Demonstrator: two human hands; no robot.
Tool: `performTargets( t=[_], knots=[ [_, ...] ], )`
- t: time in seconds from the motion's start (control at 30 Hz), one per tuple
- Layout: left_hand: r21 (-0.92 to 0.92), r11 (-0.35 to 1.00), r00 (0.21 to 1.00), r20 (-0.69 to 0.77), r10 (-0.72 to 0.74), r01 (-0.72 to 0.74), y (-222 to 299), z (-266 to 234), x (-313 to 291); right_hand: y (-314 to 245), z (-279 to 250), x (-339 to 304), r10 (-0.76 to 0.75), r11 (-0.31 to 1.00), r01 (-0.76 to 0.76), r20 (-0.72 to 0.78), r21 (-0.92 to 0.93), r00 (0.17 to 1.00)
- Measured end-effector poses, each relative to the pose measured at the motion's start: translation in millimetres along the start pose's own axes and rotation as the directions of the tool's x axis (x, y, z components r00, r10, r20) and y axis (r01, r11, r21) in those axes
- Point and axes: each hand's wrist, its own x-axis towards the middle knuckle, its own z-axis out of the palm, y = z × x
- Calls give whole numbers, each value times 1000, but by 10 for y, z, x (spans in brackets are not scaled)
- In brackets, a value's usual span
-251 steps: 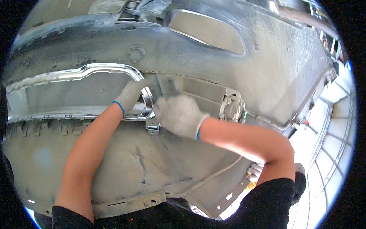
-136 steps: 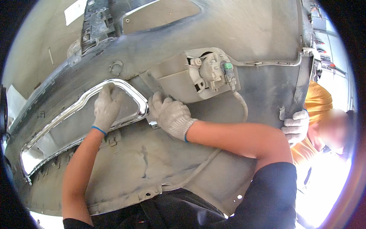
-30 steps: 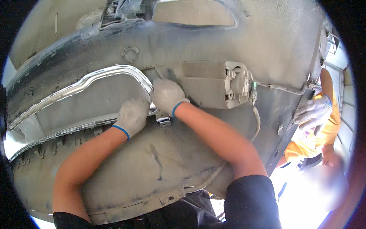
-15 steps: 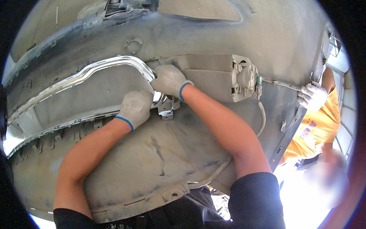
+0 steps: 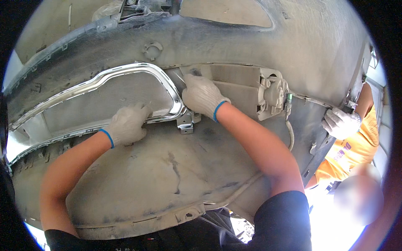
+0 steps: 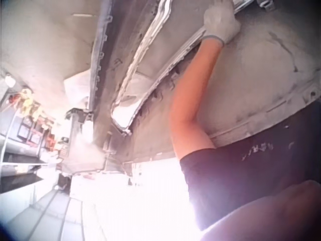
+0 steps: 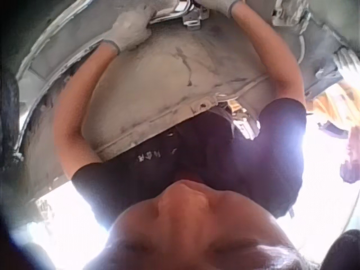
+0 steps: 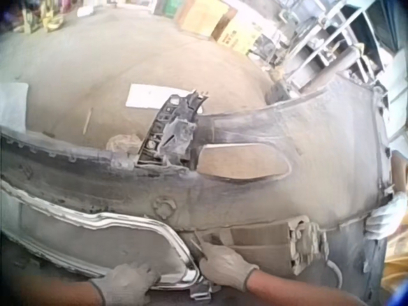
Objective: The person aligns and presses a chrome trim piece into the front bumper of a car. They repeatedly adjust the position and press along the edges to secure the trim in place.
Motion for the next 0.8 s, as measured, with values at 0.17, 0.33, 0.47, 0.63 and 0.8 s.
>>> performTargets(
  t=[0.17, 0.33, 0.47, 0.63, 0.8],
  knots=[
    [65, 998, 989, -149, 21, -12, 0, 227, 34, 50, 169, 63, 40, 995, -41, 13, 91, 999],
    [6, 1000, 989, -147, 19, -18, -9, 247, 74, 38, 130, 102, 88, 967, -120, 146, 226, 985],
    [-79, 995, 981, -191, 45, -61, -94, 267, 57, 85, 139, 98, 1, 981, -18, 91, 192, 996],
    [-131, 989, 986, -159, 47, -69, -83, 230, 53, -76, 10, 80, 63, 994, -83, 240, 73, 969],
    [-142, 990, 987, -161, 0, -23, -89, 227, 24, -87, 248, -219, -221, 967, 201, -127, -157, 967]
  ],
)
